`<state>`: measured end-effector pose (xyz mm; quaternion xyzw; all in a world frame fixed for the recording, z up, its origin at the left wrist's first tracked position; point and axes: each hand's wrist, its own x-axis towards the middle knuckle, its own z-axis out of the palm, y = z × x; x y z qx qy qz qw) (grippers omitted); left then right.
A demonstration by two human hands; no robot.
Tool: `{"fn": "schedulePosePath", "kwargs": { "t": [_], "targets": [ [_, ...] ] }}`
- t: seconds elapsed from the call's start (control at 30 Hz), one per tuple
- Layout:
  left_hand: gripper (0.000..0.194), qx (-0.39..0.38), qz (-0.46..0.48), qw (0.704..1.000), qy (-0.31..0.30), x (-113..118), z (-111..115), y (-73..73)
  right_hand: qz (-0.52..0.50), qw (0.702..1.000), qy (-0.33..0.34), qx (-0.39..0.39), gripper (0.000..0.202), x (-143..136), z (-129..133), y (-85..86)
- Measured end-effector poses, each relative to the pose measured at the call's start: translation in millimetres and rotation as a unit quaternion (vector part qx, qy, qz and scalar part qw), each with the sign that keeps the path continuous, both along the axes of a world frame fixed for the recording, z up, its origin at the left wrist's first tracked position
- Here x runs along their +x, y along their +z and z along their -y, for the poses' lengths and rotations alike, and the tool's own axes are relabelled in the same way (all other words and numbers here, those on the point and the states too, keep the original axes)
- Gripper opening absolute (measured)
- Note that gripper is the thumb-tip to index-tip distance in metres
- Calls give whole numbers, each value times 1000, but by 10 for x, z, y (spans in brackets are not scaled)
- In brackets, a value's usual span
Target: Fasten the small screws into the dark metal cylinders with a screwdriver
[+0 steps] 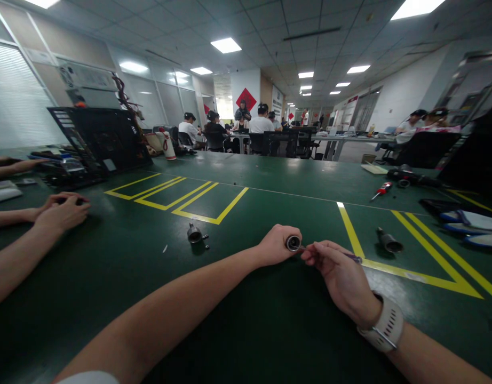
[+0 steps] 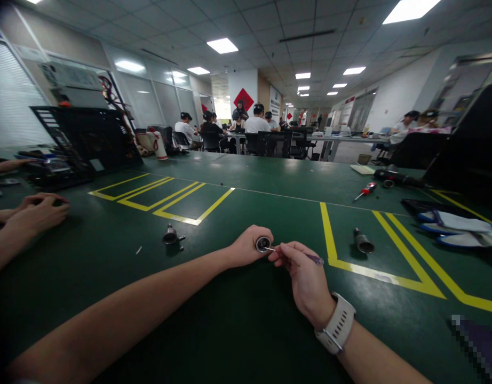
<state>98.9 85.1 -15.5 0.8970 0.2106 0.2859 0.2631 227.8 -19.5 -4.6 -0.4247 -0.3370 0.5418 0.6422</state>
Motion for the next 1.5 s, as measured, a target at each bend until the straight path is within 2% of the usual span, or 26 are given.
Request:
{"fn": "schedulePosePath", "kwargs": {
  "t": [0.13,0.33,0.47,0.77,1.17,1.5],
  "targets": [
    [11,-24,-2,1000,10,0,5,10,1,1000,2,0,13,3,-5,-12],
    [12,-16,0,1000,-5,-7,13,21,-4,1000,-26,15,12,3,-9,-10],
    [13,-17,-7,1000,6,-6,24,28,8,999,-40,20,12,-7,-4,-2],
    [7,9,-39,999,12,-4,31,41,-16,1000,9,10,12,2,-17,-10],
    [10,8,-25,1000,14,-9,17,17,-41,999,-1,-4,10,6,-4,18],
    [12,27,-55,998,17,-2,15,11,-30,999,-24,-5,12,4,-4,21]
  ]
}}
